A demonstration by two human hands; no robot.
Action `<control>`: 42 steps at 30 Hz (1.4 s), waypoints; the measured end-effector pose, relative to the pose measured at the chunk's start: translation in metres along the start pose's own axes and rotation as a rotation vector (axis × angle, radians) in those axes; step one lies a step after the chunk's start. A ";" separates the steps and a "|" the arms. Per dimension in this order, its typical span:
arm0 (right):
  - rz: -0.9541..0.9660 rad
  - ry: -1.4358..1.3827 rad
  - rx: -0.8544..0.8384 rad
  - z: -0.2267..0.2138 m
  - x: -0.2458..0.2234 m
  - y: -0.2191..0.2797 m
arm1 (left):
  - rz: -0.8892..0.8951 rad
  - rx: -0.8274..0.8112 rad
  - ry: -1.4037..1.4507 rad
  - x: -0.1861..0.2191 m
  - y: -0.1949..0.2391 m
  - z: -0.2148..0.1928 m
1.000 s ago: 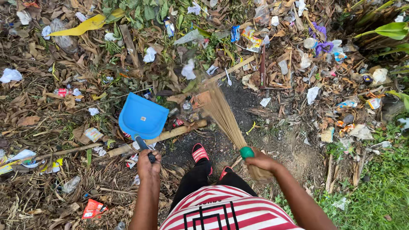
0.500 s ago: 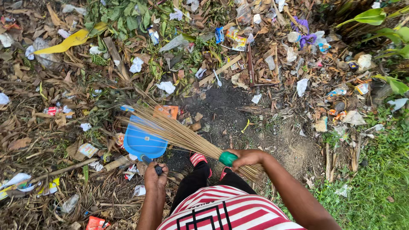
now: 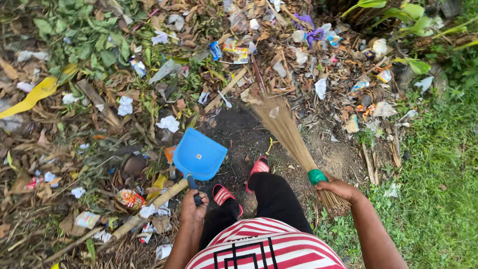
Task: The person sweeps scattered trash on a grassy ground using a traditional broom and a blue dustpan. They gather debris into the dustpan and continue sweeping across the area.
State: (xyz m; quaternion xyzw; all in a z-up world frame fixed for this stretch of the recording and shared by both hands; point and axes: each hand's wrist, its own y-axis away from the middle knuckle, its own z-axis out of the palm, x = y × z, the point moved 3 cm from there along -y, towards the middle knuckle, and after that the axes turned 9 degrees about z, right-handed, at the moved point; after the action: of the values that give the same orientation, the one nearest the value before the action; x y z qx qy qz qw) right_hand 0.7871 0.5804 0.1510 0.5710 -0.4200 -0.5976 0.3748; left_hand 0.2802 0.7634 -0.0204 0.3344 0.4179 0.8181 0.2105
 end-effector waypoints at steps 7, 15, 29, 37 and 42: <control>-0.050 -0.352 0.078 -0.071 0.021 -0.066 | -0.125 -0.092 -0.140 -0.045 -0.029 0.082; 0.379 -0.440 0.198 -0.175 -0.033 -0.163 | -0.203 -0.023 -0.318 -0.111 -0.076 0.199; -0.245 -0.101 -0.081 -0.179 -0.230 -0.273 | -0.305 -0.016 -0.296 -0.210 -0.157 0.346; -0.530 0.187 -0.372 -0.124 -0.334 -0.187 | -0.186 -0.003 -0.390 -0.212 -0.174 0.381; -0.603 0.062 -0.177 -0.191 -0.284 -0.157 | -0.221 -0.077 -0.329 -0.208 -0.187 0.401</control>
State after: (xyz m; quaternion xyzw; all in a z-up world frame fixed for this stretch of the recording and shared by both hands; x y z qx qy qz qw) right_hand 1.0019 0.8871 0.1106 0.6529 -0.1664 -0.6983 0.2417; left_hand 0.7256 0.9567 -0.0801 0.4072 0.3804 0.7396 0.3773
